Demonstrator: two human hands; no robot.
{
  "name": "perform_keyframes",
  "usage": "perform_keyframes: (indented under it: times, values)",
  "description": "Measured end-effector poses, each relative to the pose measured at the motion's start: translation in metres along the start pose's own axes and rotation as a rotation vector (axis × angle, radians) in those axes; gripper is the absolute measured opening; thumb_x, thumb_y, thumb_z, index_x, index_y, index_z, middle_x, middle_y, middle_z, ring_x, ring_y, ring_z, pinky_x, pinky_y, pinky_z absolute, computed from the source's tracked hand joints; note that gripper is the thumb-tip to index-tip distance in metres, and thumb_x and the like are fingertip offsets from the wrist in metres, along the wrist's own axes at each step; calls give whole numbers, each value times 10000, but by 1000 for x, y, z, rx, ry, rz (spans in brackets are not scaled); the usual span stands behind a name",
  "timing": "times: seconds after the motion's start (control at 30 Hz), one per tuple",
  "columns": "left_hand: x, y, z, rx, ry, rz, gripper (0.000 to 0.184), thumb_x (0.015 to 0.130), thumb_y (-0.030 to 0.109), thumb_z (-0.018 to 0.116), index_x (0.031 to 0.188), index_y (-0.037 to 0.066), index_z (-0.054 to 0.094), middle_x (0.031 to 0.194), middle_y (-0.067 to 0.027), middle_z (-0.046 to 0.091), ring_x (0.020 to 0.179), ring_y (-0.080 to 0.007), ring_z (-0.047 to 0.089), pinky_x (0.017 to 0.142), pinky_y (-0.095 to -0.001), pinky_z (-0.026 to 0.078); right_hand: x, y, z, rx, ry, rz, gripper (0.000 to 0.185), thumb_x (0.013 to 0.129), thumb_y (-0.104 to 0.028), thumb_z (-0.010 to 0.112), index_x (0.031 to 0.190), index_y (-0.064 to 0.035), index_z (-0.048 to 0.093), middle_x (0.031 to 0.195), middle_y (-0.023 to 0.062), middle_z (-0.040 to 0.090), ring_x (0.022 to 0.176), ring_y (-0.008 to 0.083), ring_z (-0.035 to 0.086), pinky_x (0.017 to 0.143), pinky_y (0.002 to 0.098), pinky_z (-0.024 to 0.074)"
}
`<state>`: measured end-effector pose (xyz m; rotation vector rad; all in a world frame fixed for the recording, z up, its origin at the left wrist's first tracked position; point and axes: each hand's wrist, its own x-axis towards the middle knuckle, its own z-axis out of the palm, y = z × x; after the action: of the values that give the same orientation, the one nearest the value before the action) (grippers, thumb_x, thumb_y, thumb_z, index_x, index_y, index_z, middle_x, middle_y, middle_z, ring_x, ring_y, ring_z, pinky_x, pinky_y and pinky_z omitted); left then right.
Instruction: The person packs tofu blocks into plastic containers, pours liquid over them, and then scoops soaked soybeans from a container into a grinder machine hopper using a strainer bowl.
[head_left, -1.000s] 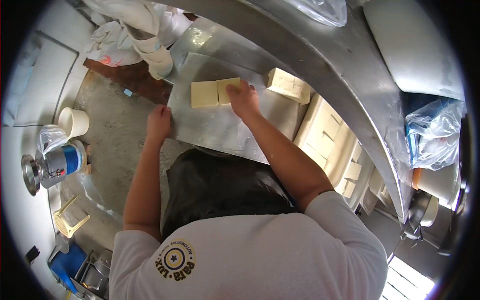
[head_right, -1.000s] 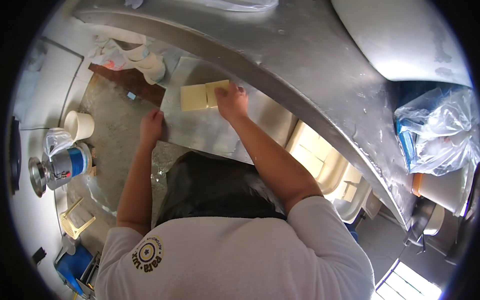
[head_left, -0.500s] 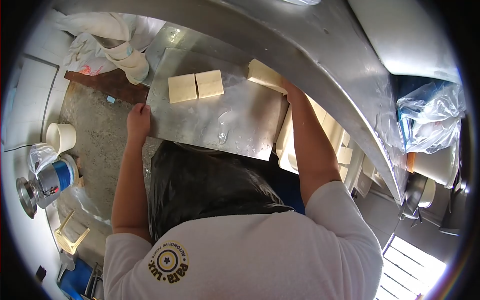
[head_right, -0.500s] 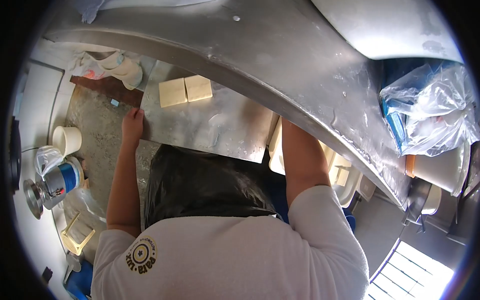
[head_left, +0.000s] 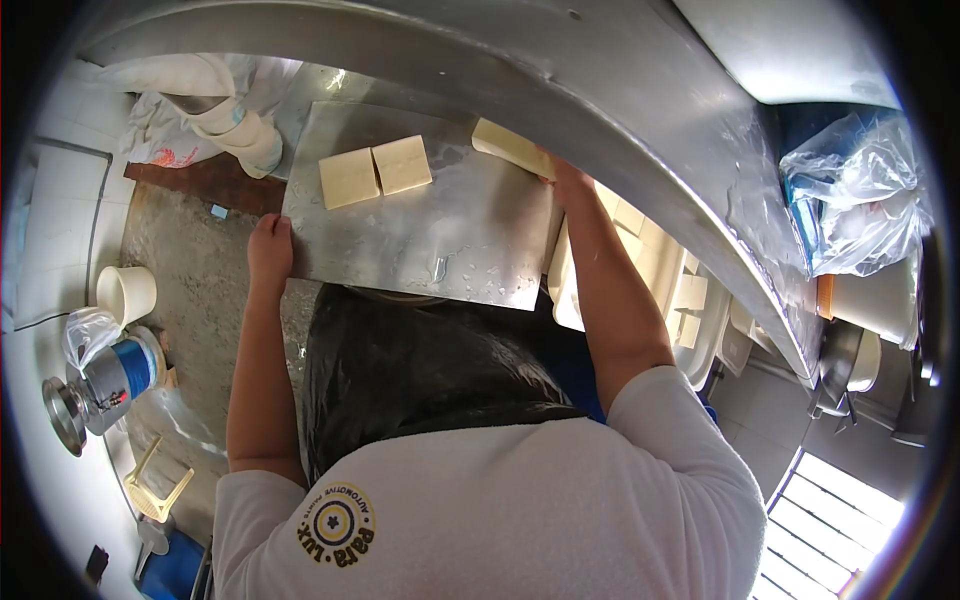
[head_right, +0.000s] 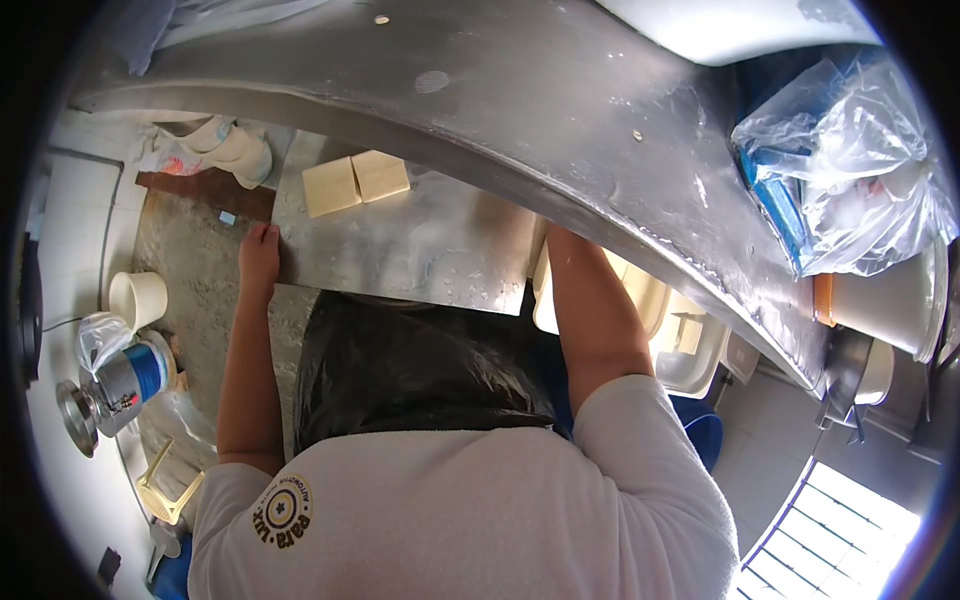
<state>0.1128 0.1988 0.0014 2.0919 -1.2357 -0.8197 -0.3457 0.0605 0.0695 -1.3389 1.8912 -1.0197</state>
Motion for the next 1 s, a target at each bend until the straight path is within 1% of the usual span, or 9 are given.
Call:
perform_keyframes:
  times: [0.3,0.47,0.67,0.73,0.77,0.83,0.9,0.93,1.0]
  values:
    - [4,-8,4,34,-2,29,323,1015,257,561,1134,-16,686,1007,-237,716,969,-409,680,862,-444,510,-23,-3,-35,121,3,34,464,867,-162,821,1272,-45,627,1219,66,630,1113,193,599,965,340,503]
    - [5,-6,2,37,-15,42,331,1024,272,556,1108,-22,681,1010,-220,707,969,-358,676,867,-421,496,-5,7,-45,174,-3,63,437,917,-204,750,1302,-57,605,1250,77,626,1145,214,595,970,366,510]
    - [-2,4,2,13,54,62,360,1017,233,589,1237,-49,636,1146,-242,685,1040,-411,650,909,-463,504,2,23,-24,435,17,119,413,977,-254,666,1337,-71,578,1287,91,620,1184,241,590,977,398,518]
    - [-17,42,0,188,470,481,379,998,218,646,1270,-44,609,1160,-227,660,1046,-413,631,919,-482,501,-10,36,-10,651,14,165,408,996,-271,638,1348,-76,569,1299,96,618,1197,249,588,979,408,521]
    - [-22,68,2,184,467,490,379,998,218,646,1270,-44,609,1160,-227,660,1046,-413,631,919,-482,501,-21,47,-1,781,3,201,406,1006,-279,624,1354,-79,565,1305,98,617,1204,254,588,980,413,522]
    - [-28,123,17,67,404,788,385,979,209,683,1272,-27,602,1149,-213,647,1067,-406,612,933,-490,491,-47,68,20,1013,-21,275,403,1026,-296,596,1366,-83,556,1318,103,615,1217,263,586,983,424,525]
    - [-2,151,71,-172,129,758,369,963,171,696,1267,-11,595,1156,-214,643,1097,-407,594,943,-503,474,-73,76,35,1112,-10,362,401,1046,-313,568,1378,-88,547,1330,107,613,1230,271,585,985,434,528]
    - [10,174,96,25,116,932,419,974,228,676,1329,22,591,1224,-213,645,1175,-402,583,1009,-502,459,-85,78,40,1131,3,412,401,1056,-321,553,1384,-91,542,1336,110,612,1236,276,584,986,440,529]
    - [46,208,163,259,65,979,539,955,347,691,1401,63,587,1353,-194,627,1290,-384,553,1095,-480,429,-116,21,24,932,169,606,393,1054,-269,567,1405,-99,515,1347,94,585,1247,257,558,924,403,542]
